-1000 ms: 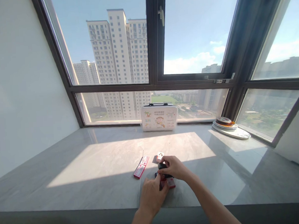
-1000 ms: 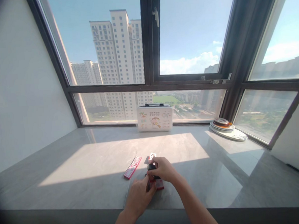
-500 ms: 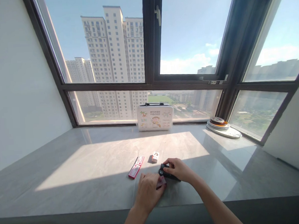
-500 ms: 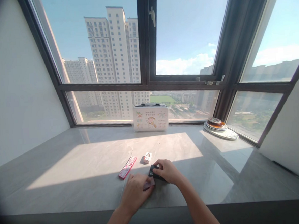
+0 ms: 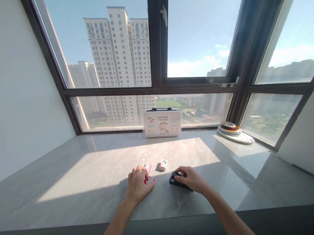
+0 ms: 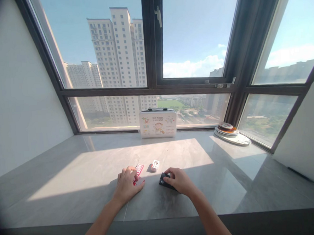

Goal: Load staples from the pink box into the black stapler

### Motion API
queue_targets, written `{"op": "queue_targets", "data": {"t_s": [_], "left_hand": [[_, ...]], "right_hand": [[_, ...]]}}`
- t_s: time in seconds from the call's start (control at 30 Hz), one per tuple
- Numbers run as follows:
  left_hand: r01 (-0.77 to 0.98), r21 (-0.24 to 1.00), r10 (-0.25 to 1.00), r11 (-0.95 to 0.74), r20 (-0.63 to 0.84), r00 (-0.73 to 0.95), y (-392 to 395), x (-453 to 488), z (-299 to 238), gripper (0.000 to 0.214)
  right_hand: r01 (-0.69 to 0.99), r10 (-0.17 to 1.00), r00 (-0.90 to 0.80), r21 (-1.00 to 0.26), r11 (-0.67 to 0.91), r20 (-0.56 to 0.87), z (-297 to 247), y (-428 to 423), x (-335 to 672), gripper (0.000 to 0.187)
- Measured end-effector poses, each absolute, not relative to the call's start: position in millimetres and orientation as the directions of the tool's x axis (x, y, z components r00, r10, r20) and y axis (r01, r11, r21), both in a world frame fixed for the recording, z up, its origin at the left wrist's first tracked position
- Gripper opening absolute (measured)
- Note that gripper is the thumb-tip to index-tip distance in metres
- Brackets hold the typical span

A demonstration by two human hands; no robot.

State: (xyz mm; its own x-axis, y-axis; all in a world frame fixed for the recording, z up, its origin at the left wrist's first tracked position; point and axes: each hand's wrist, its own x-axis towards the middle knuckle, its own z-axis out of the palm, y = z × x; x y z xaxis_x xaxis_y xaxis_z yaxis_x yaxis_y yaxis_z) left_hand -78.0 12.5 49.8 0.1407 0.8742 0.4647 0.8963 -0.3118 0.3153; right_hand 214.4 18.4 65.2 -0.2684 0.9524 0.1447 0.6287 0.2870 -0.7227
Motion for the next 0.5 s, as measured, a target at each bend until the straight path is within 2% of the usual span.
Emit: {"op": "queue_targets", "data": {"t_s": [0.13, 0.2, 0.3, 0.5], "left_hand": [[0.846, 0.378, 0.891, -0.375, 0.399, 0.217, 30.6, -87.8, 40.6, 0.023], [0.819, 0.387, 0.879, -0.424, 0.395, 0.268, 36.9, -91.6, 34.7, 0.038], [0.802, 0.356, 0.858, -0.479, 0.383, 0.343, 41.7, -93.4, 25.3, 0.065], [0.823, 0.293, 0.848, -0.487, 0.385, 0.365, 40.4, -80.8, 15.6, 0.074]], "right_hand": [[0.622, 0.954, -0.268, -0.731, 0.280, 0.137, 66.1, 17.9, 214.2, 0.030], [0.623, 0.955, -0.265, -0.732, 0.276, 0.134, 65.7, 18.5, 214.3, 0.030], [0.627, 0.954, -0.268, -0.728, 0.279, 0.136, 64.8, 19.8, 214.8, 0.030], [0.643, 0.959, -0.258, -0.719, 0.263, 0.120, 65.6, 17.0, 216.8, 0.031]]}}
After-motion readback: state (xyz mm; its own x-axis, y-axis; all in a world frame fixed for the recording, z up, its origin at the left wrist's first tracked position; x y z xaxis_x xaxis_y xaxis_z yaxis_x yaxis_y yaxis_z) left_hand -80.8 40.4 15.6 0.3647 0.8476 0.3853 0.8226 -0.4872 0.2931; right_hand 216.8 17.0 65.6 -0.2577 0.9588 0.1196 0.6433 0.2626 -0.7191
